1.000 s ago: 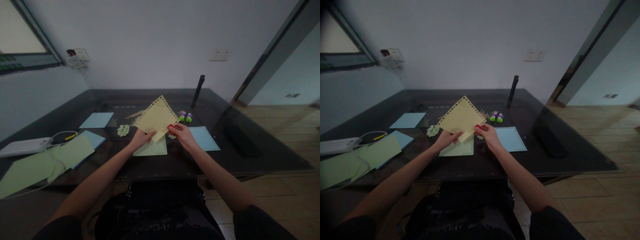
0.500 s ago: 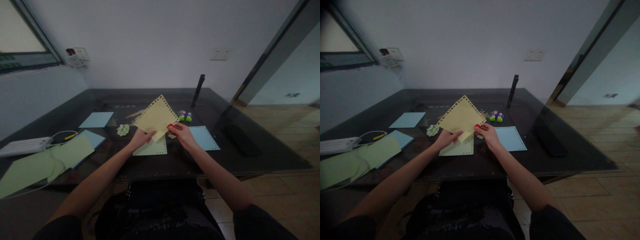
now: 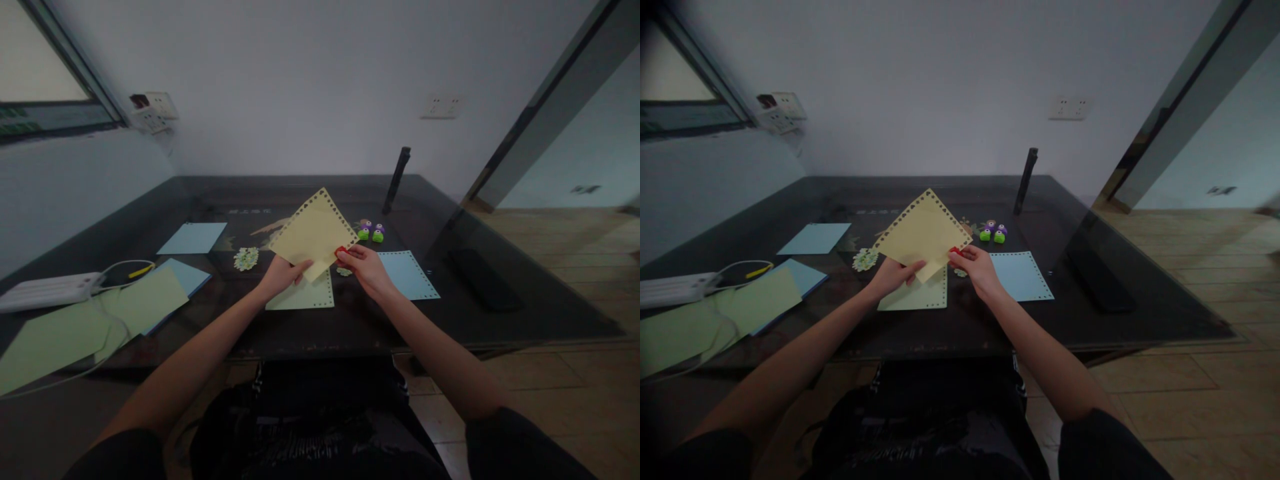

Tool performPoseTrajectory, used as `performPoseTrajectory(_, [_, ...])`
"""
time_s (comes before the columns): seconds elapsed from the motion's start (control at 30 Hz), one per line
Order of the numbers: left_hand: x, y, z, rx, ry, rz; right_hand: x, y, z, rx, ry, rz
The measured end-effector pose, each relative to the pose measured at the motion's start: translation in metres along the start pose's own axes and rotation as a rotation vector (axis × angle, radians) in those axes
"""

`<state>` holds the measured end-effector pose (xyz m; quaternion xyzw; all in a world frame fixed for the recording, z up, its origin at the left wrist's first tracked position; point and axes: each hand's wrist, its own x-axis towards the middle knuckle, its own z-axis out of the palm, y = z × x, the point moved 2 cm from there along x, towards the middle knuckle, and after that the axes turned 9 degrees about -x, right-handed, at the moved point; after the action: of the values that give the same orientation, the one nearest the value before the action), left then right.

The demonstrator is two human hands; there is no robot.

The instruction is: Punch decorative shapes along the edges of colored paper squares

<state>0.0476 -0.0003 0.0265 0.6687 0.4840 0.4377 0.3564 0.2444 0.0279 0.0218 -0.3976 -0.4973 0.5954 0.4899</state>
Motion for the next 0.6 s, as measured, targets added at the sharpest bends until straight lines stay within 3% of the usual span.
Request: performPoseTrajectory(0.6, [-0.0007, 0.0039, 0.0002, -0.032, 0.009, -0.005, -0.0024, -0.002, 0.0006, -0.022, 0.002, -0.006])
